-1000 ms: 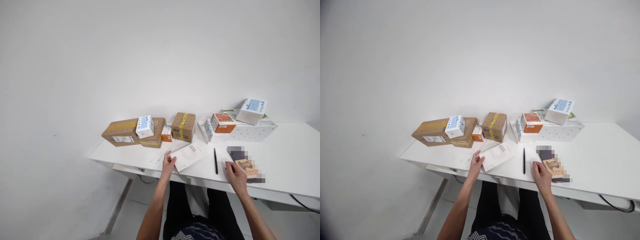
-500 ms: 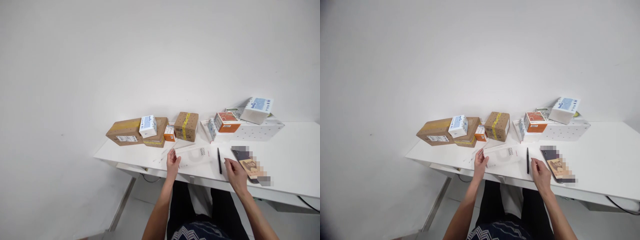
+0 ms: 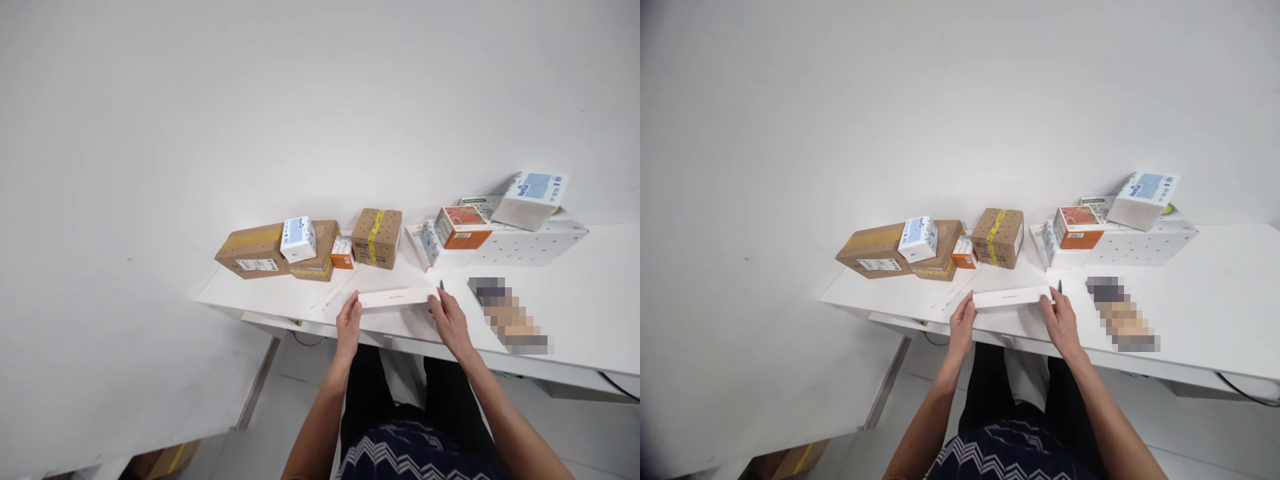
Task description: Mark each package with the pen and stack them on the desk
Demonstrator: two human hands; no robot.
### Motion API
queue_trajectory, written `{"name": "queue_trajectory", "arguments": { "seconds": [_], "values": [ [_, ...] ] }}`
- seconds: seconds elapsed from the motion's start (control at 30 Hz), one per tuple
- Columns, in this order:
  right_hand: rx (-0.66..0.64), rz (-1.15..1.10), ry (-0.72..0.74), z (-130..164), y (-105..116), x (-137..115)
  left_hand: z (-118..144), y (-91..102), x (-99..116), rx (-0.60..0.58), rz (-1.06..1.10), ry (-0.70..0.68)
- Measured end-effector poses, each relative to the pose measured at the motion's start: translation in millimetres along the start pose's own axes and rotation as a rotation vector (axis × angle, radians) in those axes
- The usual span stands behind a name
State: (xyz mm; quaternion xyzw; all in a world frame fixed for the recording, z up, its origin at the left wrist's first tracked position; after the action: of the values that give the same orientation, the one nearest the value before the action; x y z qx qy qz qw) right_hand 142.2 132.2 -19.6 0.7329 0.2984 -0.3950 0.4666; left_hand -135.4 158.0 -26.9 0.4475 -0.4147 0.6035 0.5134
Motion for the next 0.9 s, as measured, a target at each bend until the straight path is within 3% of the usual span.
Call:
{"name": "queue_trajectory", "arguments": {
  "seconds": [0.1, 0.23, 0.33, 0.47, 0.6, 0.9],
  "values": [
    [0.027, 0.049, 0.038, -1, 2, -6, 2, 0.6, -2, 0.153, 0.033, 0.028],
    [0.058, 0.058, 0.049, 1, 3, -11, 6, -2.9, 0, 0.232, 0.026, 0.007],
    [0.098, 0.004, 0.023, 9, 5, -10, 10, -0.6, -2, 0.232, 0.042, -0.024],
    [0.064, -0.086, -0.004, 31, 1, -8, 19, 6.0, -9, 0.168, 0.107, -0.178],
    [0.046, -0.022, -0.042, 57, 2, -3, 26, 12.1, -25, 0.090, 0.216, -0.275],
    [-0.002, 0.326, 0.132, 69, 4, -11, 27, 7.9, -51, 0.107, 0.138, -0.179]
  ]
}}
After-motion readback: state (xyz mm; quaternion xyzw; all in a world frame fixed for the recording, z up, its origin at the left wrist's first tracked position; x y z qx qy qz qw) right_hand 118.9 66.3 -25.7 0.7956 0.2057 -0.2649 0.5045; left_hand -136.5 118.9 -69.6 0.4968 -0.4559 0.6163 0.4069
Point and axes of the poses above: each hand's wrist, its own z-axis away from the middle knuckle, its own y-axis out of the back of the hand, x = y × z, the point moved 9 cm from there along -z, towards the middle knuckle, and after that the axes turned 12 degrees about y, right-handed, at the moved point
